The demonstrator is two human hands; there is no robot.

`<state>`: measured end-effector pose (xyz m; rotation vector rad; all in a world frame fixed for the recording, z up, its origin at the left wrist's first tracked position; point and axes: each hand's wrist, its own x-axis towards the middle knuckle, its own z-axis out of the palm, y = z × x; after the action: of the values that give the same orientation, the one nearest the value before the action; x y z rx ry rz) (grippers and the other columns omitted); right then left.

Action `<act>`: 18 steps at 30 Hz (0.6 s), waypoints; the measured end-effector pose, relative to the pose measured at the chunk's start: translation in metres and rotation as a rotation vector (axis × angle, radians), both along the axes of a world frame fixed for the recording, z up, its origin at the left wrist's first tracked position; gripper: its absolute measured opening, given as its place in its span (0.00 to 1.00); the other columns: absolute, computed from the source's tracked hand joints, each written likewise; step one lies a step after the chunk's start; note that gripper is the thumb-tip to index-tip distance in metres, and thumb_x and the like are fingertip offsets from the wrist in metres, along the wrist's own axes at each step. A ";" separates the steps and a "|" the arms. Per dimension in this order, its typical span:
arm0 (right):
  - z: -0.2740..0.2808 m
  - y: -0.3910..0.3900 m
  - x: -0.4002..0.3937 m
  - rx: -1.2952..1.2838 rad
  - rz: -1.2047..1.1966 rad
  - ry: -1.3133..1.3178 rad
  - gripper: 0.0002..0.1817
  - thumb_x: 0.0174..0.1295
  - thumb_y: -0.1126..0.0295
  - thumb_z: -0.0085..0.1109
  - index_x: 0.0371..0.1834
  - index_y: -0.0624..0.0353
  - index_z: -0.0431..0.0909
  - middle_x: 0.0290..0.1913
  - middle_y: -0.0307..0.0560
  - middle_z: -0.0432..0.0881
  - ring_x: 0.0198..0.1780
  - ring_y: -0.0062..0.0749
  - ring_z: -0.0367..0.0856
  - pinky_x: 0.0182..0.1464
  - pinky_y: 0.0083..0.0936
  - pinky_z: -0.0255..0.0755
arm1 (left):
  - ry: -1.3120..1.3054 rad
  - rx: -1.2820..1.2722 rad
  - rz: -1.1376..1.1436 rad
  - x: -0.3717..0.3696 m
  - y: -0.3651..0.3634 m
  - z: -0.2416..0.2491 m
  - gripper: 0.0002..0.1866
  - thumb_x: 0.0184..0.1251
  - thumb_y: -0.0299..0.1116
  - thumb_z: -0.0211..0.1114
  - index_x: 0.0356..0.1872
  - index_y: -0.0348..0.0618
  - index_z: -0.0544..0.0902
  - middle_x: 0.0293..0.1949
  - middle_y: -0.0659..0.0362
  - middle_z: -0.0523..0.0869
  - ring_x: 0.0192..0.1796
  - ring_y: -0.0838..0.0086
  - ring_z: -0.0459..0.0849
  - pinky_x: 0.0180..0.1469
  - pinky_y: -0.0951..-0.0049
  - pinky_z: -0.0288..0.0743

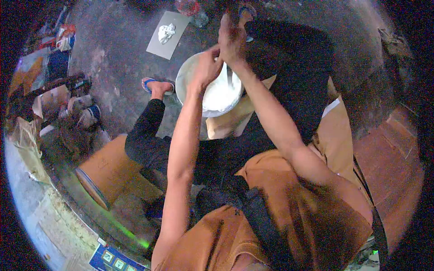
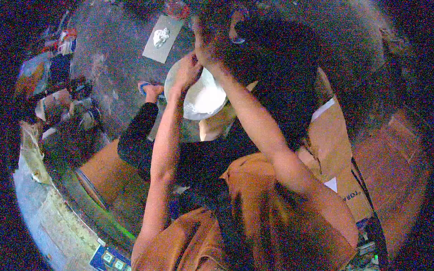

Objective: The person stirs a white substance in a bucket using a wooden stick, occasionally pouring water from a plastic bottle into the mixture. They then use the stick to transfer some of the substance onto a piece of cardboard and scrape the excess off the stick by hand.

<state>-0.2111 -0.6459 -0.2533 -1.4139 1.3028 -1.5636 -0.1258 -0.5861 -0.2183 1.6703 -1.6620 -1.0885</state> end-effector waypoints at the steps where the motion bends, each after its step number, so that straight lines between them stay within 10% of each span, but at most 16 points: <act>1: -0.003 0.001 0.002 0.040 -0.051 -0.046 0.23 0.68 0.50 0.39 0.21 0.55 0.63 0.12 0.34 0.61 0.13 0.19 0.61 0.16 0.20 0.54 | -0.028 0.034 -0.013 0.000 0.001 -0.003 0.17 0.64 0.37 0.54 0.49 0.37 0.77 0.42 0.44 0.83 0.46 0.60 0.82 0.49 0.67 0.72; 11: 0.088 0.015 -0.020 0.250 0.049 -0.317 0.25 0.67 0.45 0.35 0.25 0.56 0.63 0.13 0.36 0.63 0.15 0.21 0.62 0.17 0.23 0.57 | 0.011 -0.160 -0.048 -0.003 -0.010 0.041 0.16 0.63 0.39 0.55 0.40 0.36 0.79 0.28 0.46 0.83 0.28 0.62 0.82 0.34 0.67 0.74; 18: -0.002 0.013 0.004 0.253 0.069 -0.204 0.26 0.67 0.44 0.35 0.21 0.55 0.61 0.13 0.34 0.63 0.14 0.21 0.59 0.17 0.24 0.56 | 0.023 -0.007 0.059 -0.003 0.015 -0.022 0.16 0.64 0.37 0.54 0.45 0.35 0.78 0.40 0.45 0.84 0.44 0.65 0.82 0.48 0.67 0.72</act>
<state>-0.2072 -0.6326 -0.2555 -1.1020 1.2642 -1.4011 -0.1290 -0.5714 -0.2400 1.6852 -1.5901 -1.0688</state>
